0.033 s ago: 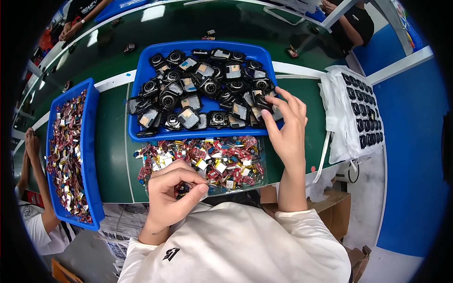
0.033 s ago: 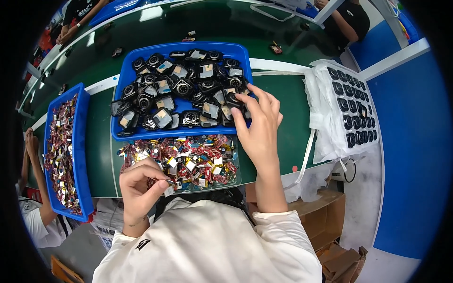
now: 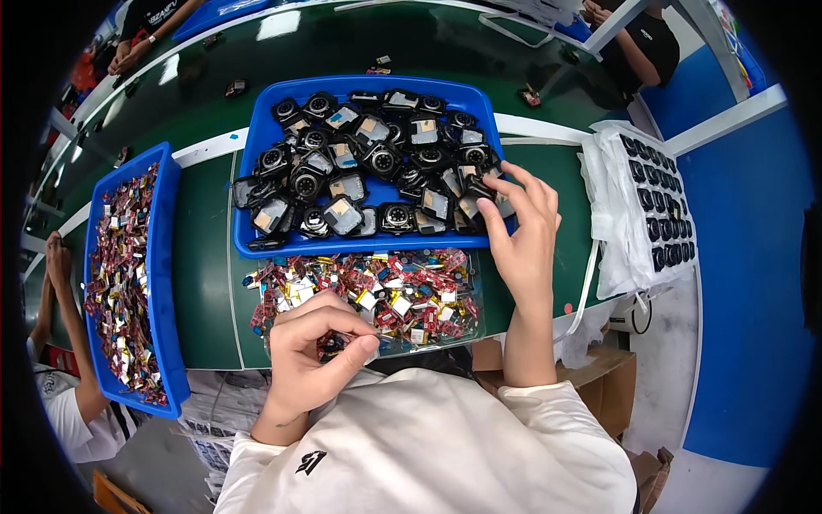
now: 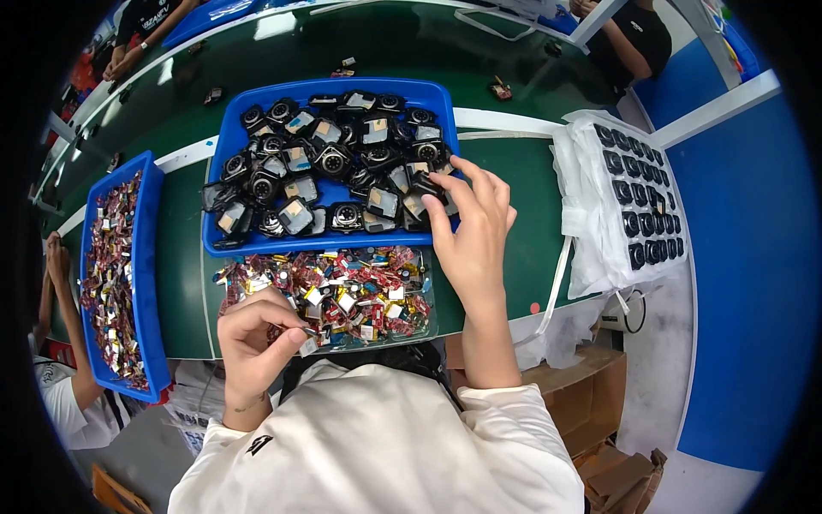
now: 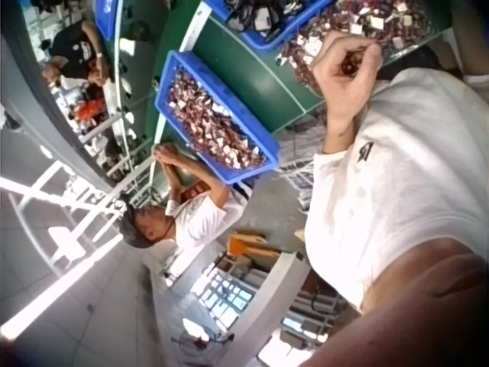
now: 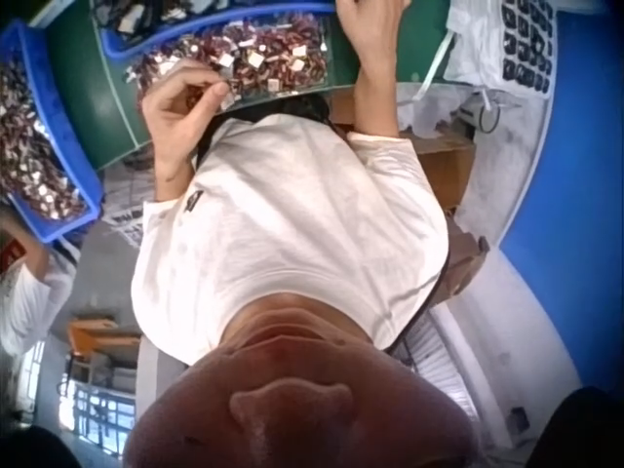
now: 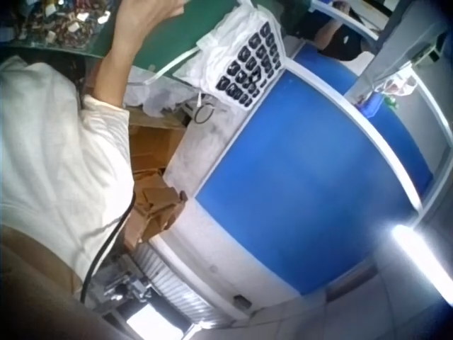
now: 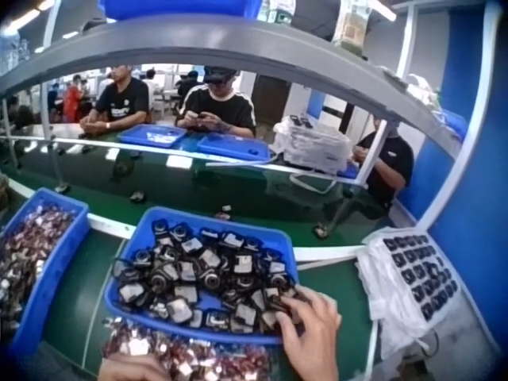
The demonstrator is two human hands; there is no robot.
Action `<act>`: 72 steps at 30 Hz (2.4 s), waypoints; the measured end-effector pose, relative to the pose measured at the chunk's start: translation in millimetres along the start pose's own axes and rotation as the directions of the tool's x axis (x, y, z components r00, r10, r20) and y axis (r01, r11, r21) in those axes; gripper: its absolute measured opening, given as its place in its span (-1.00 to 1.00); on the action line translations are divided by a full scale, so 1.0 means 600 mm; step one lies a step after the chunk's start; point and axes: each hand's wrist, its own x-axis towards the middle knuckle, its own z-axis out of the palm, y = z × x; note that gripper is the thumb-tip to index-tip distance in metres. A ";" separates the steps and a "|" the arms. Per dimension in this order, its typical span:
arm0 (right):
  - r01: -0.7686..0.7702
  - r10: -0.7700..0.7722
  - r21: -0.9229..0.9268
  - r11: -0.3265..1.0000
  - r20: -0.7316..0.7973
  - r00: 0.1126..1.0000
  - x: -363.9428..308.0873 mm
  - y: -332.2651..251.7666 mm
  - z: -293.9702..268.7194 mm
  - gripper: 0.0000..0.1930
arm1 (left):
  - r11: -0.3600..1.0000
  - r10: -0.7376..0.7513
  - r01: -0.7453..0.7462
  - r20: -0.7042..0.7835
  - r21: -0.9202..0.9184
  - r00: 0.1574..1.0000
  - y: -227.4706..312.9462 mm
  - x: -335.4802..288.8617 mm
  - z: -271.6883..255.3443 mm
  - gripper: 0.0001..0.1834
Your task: Manually assembling small colorful components onto black circular bases at a production line.
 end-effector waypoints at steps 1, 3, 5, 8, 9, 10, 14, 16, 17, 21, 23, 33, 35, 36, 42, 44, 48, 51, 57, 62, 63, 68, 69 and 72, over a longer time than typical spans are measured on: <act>-0.011 0.018 0.096 0.995 -0.073 0.997 0.000 0.004 0.000 -0.76 | 1.000 0.001 -0.001 -0.003 0.001 1.000 0.000 -0.001 -0.001 -0.92; -0.194 0.268 0.391 0.900 -0.145 0.952 -0.005 -0.006 -0.005 -0.83 | 0.999 0.021 -0.021 -0.008 -0.025 1.000 -0.001 -0.001 -0.002 -0.92; -0.281 0.451 0.775 0.565 -0.005 0.892 -0.017 -0.013 -0.014 -0.82 | 0.999 0.020 -0.020 -0.024 -0.031 1.000 0.002 0.000 -0.003 -0.92; -0.262 0.399 0.925 0.274 0.138 0.906 -0.034 -0.058 -0.011 -0.74 | 0.997 0.067 -0.070 -0.088 -0.032 0.994 0.002 0.013 0.007 -0.91; -0.296 0.354 0.950 0.102 0.244 0.903 -0.040 -0.079 -0.009 -0.69 | 0.993 0.115 -0.119 -0.136 -0.025 0.984 0.001 0.019 0.012 -0.90; -0.353 0.307 0.934 0.063 0.318 0.897 -0.044 -0.103 -0.013 -0.66 | 0.997 0.072 -0.070 -0.141 0.015 0.987 0.007 0.022 0.014 -0.90; -0.429 0.117 0.898 0.103 0.417 0.901 -0.065 -0.138 -0.005 -0.64 | 0.948 0.191 -0.135 -0.178 0.287 0.965 0.005 0.039 0.024 -0.92; -0.418 0.083 0.902 0.105 0.411 0.908 -0.071 -0.147 -0.003 -0.65 | 0.926 0.202 -0.127 -0.182 0.356 0.962 0.001 0.038 0.022 -0.92; -0.399 0.080 0.909 0.117 0.392 0.916 -0.073 -0.151 -0.001 -0.66 | 0.901 0.213 -0.121 -0.183 0.416 0.960 0.001 0.040 0.021 -0.92; -0.456 0.037 0.879 0.142 0.455 0.890 -0.075 -0.146 0.000 -0.67 | 0.907 0.169 -0.084 -0.174 0.412 0.970 0.002 0.040 0.020 -0.91; -0.465 0.025 0.873 0.149 0.466 0.884 -0.076 -0.143 0.000 -0.67 | 0.927 0.138 -0.065 -0.177 0.368 0.975 0.001 0.042 0.021 -0.91; -0.323 0.013 0.880 0.349 0.340 0.940 -0.073 -0.142 -0.001 -0.73 | 0.955 0.051 0.008 -0.191 0.297 0.980 -0.002 0.044 0.022 -0.91; -0.293 0.025 0.874 0.387 0.308 0.951 -0.073 -0.143 0.001 -0.74 | 0.944 0.064 0.003 -0.192 0.329 0.979 0.001 0.045 0.027 -0.92; -0.286 0.030 0.877 0.387 0.298 0.954 -0.073 -0.143 0.003 -0.76 | 0.932 0.074 0.001 -0.192 0.362 0.979 0.002 0.046 0.029 -0.93; -0.266 0.069 0.884 0.384 0.260 0.963 -0.075 -0.142 0.008 -0.77 | 0.893 0.155 -0.056 -0.190 0.447 0.969 -0.007 0.042 0.028 -0.86; -0.270 0.123 0.910 0.314 0.243 0.962 -0.077 -0.141 0.011 -0.77 | 0.894 0.164 -0.066 -0.189 0.442 0.968 -0.004 0.040 0.031 -0.84; -0.359 0.233 0.928 0.103 0.328 0.915 -0.076 -0.128 0.006 -0.78 | 0.869 0.232 -0.111 -0.200 0.482 0.952 0.010 0.039 0.029 -0.80; -0.326 0.201 0.945 0.004 0.318 0.926 -0.071 -0.123 0.010 -0.77 | 0.847 0.259 -0.123 -0.200 0.518 0.945 0.009 0.036 0.025 -0.80; -0.274 0.183 0.961 0.037 0.263 0.947 -0.072 -0.133 0.016 -0.81 | 0.985 -0.167 0.162 -0.098 -0.054 0.981 0.006 0.020 0.020 -0.88; -0.156 0.096 0.969 0.190 0.139 0.986 -0.076 -0.130 0.017 -0.82 | 0.904 -0.317 0.268 -0.099 -0.334 0.943 0.008 0.021 0.022 -0.91; -0.155 0.096 0.969 0.191 0.139 0.986 -0.076 -0.130 0.018 -0.82 | 0.904 -0.316 0.268 -0.099 -0.334 0.944 0.007 0.021 0.022 -0.91; -0.107 0.031 0.976 0.190 0.103 0.994 -0.074 -0.134 0.018 -0.82 | 0.936 -0.297 0.259 -0.142 -0.237 0.944 0.005 0.019 0.024 -0.91; -0.108 0.031 0.976 0.189 0.104 0.994 -0.074 -0.134 0.019 -0.82 | 0.936 -0.297 0.259 -0.142 -0.237 0.944 0.008 0.021 0.027 -0.91; -0.159 0.053 0.977 0.145 0.153 0.987 -0.074 -0.135 0.018 -0.81 | 0.933 -0.317 0.257 -0.239 -0.251 0.918 0.015 0.029 0.031 -0.90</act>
